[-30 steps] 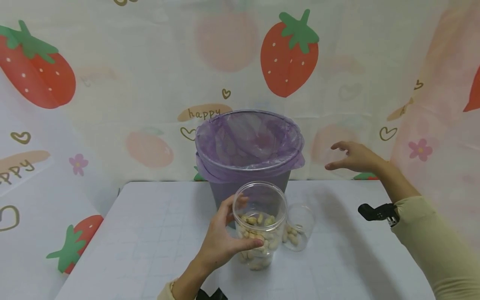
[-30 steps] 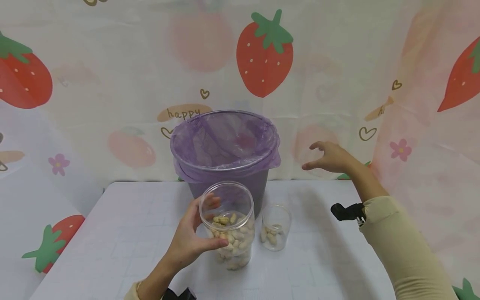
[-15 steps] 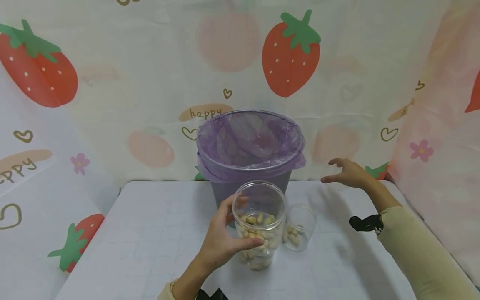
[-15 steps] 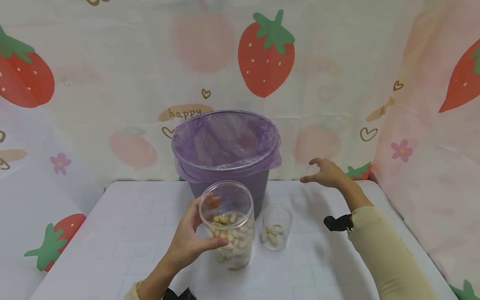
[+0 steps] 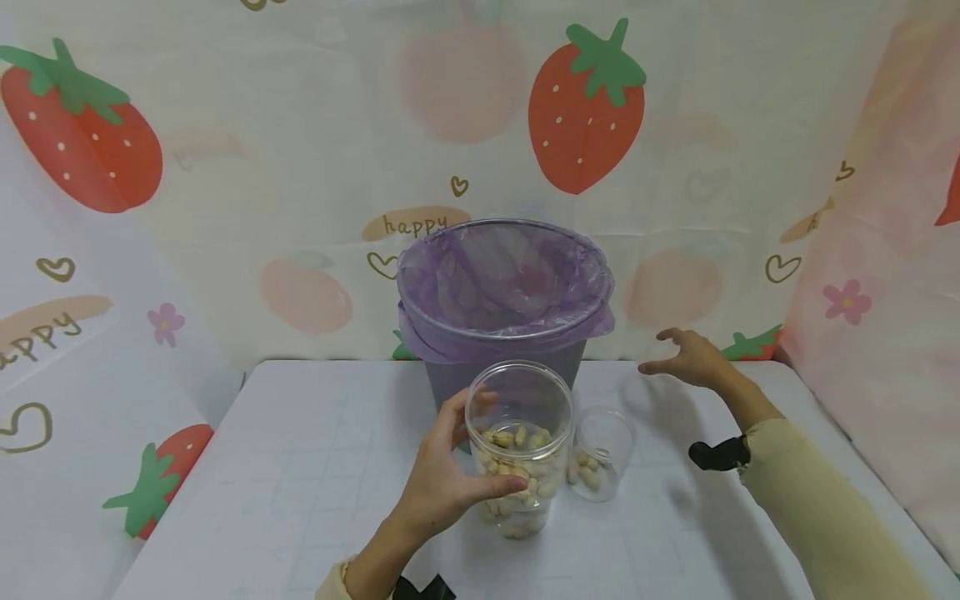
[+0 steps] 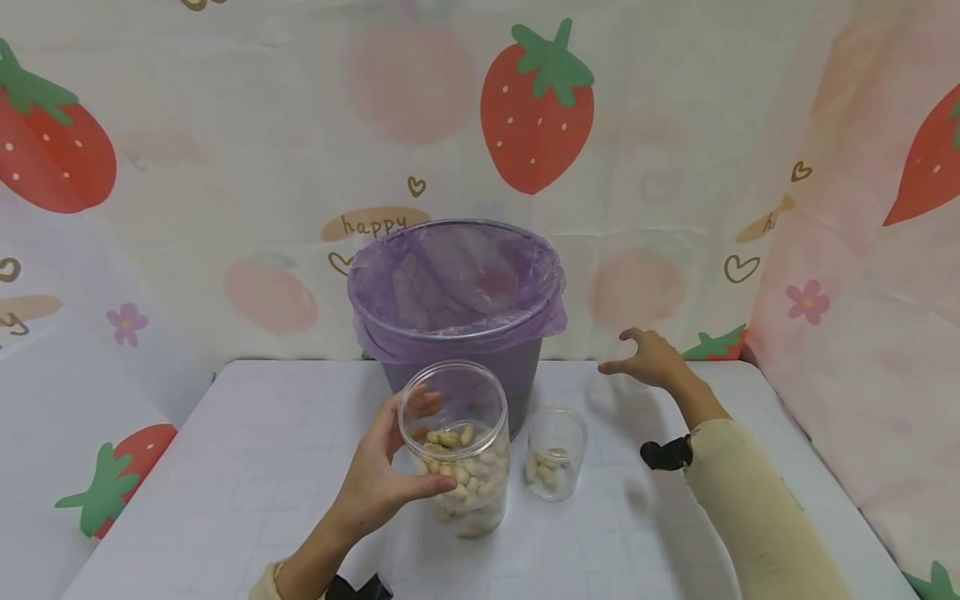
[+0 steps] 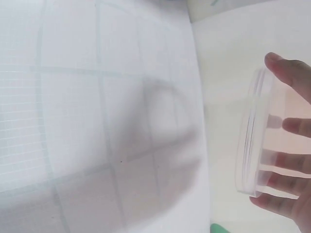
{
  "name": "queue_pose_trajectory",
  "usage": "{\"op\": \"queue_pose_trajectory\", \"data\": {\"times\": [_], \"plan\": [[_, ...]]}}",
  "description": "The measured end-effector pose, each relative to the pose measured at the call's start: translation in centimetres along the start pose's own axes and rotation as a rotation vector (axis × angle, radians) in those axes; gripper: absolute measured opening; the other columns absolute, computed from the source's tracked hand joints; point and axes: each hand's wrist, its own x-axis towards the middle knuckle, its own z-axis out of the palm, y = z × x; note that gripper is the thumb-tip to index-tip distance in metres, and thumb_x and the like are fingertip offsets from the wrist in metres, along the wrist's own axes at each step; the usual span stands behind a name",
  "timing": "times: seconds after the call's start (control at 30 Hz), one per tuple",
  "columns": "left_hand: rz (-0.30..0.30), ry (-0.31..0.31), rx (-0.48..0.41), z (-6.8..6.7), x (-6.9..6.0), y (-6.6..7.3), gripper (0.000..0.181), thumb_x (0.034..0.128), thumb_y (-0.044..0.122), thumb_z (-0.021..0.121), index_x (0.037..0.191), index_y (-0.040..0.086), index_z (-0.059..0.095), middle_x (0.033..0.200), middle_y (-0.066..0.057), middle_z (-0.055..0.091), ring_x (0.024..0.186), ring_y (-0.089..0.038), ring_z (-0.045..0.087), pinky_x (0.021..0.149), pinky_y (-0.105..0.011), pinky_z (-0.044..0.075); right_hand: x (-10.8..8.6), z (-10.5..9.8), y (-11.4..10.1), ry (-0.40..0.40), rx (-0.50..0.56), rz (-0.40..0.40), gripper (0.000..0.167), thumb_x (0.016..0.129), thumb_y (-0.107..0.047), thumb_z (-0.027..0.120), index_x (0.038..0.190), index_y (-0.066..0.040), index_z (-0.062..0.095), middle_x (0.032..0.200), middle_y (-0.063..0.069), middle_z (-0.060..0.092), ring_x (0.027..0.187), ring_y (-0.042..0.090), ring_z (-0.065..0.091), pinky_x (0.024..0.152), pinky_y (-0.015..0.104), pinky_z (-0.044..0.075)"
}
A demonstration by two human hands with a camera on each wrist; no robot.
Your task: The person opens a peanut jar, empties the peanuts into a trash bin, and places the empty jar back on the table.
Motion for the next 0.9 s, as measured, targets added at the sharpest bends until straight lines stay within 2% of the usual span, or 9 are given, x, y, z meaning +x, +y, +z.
{"op": "queue_pose_trajectory", "data": {"times": [0.17, 0.47, 0.7, 0.9], "plan": [[0.015, 0.000, -0.005, 0.0, 0.0, -0.1, 0.095, 0.0673, 0.036, 0.089, 0.145, 0.020, 0.037, 0.141, -0.008, 0.053, 0.131, -0.026, 0.050, 0.104, -0.048, 0.046, 0.2, 0.7, 0.5, 0.015, -0.016, 0.008, 0.085, 0.081, -0.049, 0.074, 0.138, 0.007, 0.044, 0.134, 0.039, 0.047, 0.118, 0.052, 0.051, 0.094, 0.061, 0.046], [0.010, 0.000, 0.004, 0.0, 0.0, -0.1, 0.096, 0.0668, 0.035, 0.090, 0.146, 0.021, 0.037, 0.142, -0.008, 0.052, 0.132, -0.026, 0.049, 0.104, -0.043, 0.047, 0.3, 1.5, 0.8, 0.041, -0.047, 0.000, 0.084, 0.081, -0.047, 0.074, 0.136, 0.009, 0.045, 0.132, 0.042, 0.046, 0.120, 0.054, 0.048, 0.097, 0.063, 0.043], [0.018, -0.010, 0.010, 0.0, 0.0, -0.2, 0.097, 0.0676, 0.039, 0.088, 0.147, 0.016, 0.036, 0.142, -0.011, 0.052, 0.132, -0.028, 0.049, 0.104, -0.047, 0.047, 0.5, 2.1, 1.2, 0.024, -0.071, 0.033, 0.087, 0.080, -0.051, 0.073, 0.137, 0.008, 0.044, 0.132, 0.041, 0.046, 0.120, 0.053, 0.048, 0.097, 0.063, 0.043], [0.017, -0.016, 0.016, 0.1, 0.1, -0.3, 0.098, 0.0677, 0.036, 0.089, 0.147, 0.012, 0.035, 0.142, -0.012, 0.051, 0.131, -0.027, 0.049, 0.102, -0.044, 0.047, 0.8, 2.6, 1.7, 0.005, -0.088, 0.053, 0.088, 0.079, -0.052, 0.074, 0.137, 0.008, 0.045, 0.131, 0.041, 0.047, 0.118, 0.053, 0.049, 0.096, 0.062, 0.044]]}}
